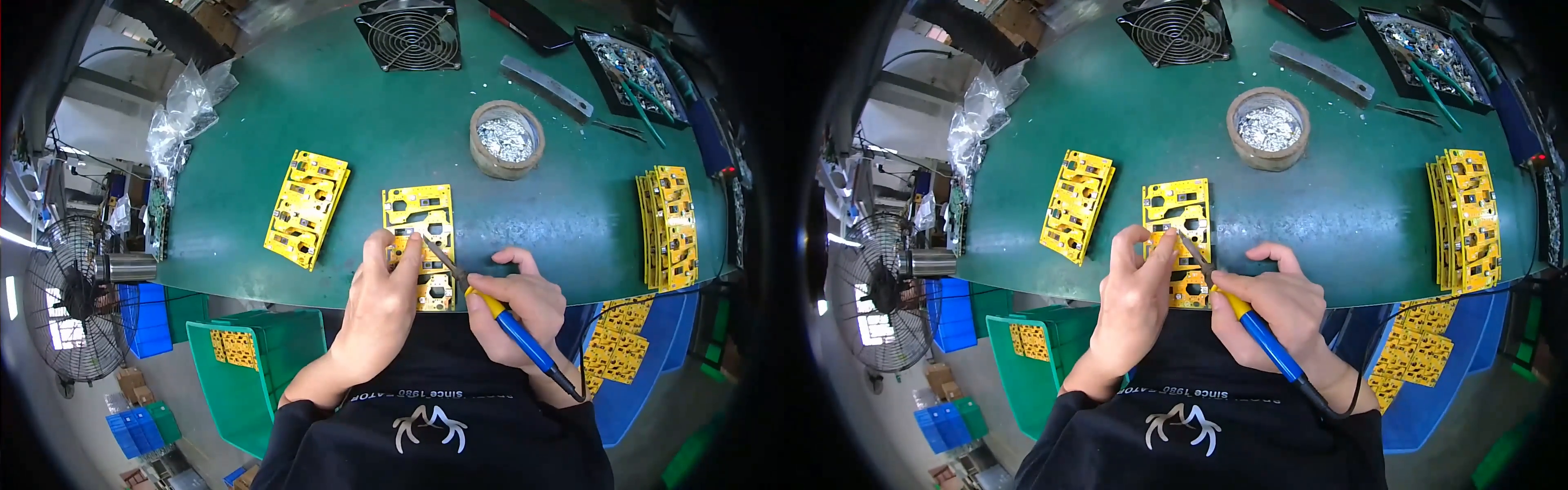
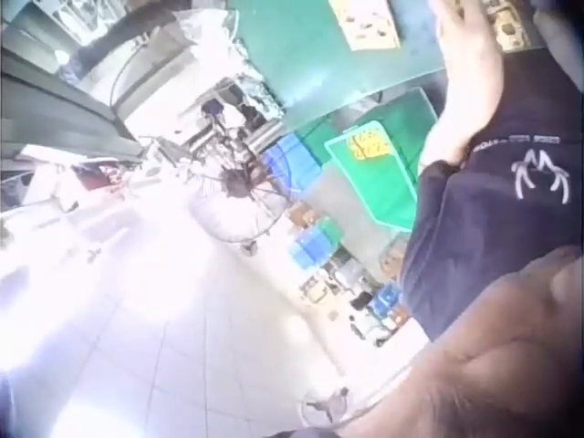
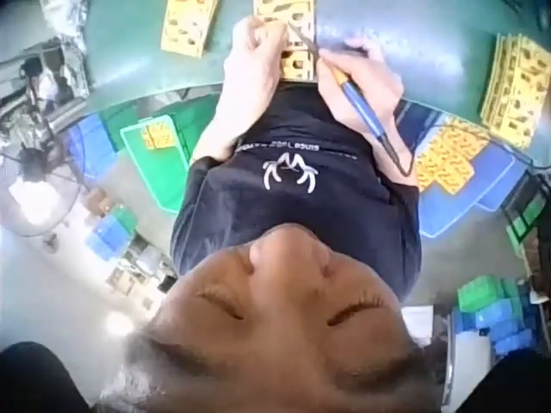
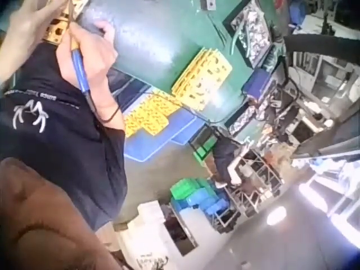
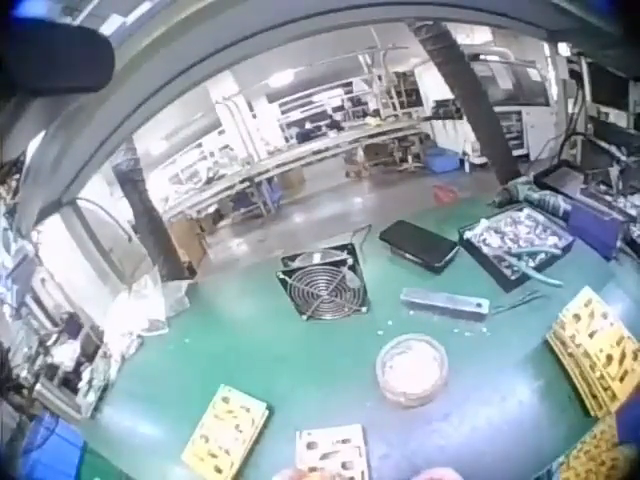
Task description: The person solders electronic components onto yellow printed circuit boards using a soldering iron and solder wire.
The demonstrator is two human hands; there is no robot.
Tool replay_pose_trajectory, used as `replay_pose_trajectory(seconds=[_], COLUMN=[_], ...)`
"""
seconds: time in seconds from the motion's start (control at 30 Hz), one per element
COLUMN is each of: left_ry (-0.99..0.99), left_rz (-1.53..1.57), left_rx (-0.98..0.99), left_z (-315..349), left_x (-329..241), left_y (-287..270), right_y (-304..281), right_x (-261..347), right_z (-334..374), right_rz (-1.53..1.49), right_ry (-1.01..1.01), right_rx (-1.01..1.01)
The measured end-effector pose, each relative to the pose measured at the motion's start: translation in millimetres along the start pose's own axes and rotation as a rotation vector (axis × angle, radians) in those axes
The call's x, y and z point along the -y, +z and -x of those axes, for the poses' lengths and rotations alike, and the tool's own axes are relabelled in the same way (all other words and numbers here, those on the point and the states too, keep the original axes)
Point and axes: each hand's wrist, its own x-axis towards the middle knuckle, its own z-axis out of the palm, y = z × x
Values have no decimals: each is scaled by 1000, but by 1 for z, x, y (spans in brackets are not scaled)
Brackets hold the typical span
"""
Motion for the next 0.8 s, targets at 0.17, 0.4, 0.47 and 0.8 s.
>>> replay_pose_trajectory(seconds=[0.17,0.4,0.47,0.8], left_ry=[21,-5,10,-8], left_rz=[-50,43,34,-68], left_rx=[37,73,52,-161], left_z=[2,6,5,-26], left_x=[0,1,3,12], left_y=[0,4,6,17], right_y=[1,-13,-14,-21], right_x=[1,0,-2,-16], right_z=[1,1,-1,-21], right_rz=[-3,20,60,267], right_ry=[-5,33,27,166], right_rx=[-6,-3,-148,-223])
